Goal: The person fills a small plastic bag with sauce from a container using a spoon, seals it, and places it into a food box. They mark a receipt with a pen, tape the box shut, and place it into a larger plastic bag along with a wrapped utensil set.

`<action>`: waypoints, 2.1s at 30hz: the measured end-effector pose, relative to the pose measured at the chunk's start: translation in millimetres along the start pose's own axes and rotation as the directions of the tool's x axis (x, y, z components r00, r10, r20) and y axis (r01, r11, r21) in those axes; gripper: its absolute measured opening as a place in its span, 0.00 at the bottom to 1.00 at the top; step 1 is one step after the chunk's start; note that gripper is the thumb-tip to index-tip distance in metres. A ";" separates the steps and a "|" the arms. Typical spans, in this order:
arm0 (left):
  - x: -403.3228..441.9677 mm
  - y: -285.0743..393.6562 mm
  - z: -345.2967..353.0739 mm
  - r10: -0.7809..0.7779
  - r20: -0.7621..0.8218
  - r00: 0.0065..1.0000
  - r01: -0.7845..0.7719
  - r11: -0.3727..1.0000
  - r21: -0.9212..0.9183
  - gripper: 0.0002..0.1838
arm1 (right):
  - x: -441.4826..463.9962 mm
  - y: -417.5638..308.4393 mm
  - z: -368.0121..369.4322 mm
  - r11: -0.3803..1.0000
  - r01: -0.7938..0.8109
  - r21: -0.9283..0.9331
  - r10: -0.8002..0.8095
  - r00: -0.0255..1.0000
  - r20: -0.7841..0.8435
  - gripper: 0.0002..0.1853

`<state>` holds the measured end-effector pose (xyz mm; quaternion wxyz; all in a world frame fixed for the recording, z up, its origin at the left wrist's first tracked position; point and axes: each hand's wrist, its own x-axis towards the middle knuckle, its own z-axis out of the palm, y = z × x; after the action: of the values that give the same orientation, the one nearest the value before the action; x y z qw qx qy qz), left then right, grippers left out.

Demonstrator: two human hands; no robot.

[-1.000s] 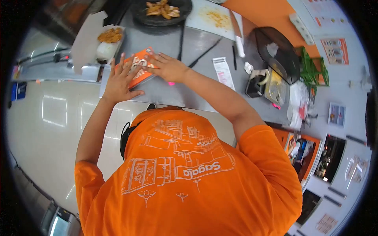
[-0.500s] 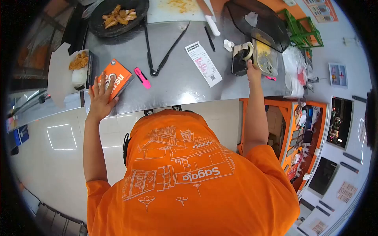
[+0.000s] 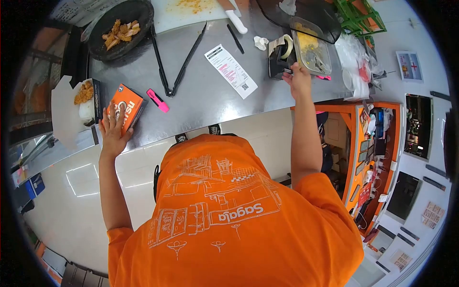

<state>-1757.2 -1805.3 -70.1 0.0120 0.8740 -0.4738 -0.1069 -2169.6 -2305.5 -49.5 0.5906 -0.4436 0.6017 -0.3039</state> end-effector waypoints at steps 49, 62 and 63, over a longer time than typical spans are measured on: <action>-22.0 35.5 41.6 -0.194 -0.628 0.754 -0.105 0.907 -0.407 0.17 | -242.2 149.4 351.8 0.943 0.334 -0.015 -0.141 0.440 0.887 0.19; -32.5 -9.0 -0.1 -0.045 -0.607 0.793 -0.269 0.869 -0.415 0.23 | -229.4 104.1 354.3 0.204 0.967 -0.150 -0.352 0.216 0.911 0.22; -27.9 -31.6 -6.5 -0.062 -0.690 0.721 -0.269 0.893 -0.361 0.26 | -233.5 91.2 358.4 0.216 0.965 -0.150 -0.354 0.220 0.909 0.22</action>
<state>-1744.6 -1765.3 -62.7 0.3879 0.7963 -0.4483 0.1207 -1855.4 -2001.8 -69.8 0.3108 -0.9434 0.0792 -0.0848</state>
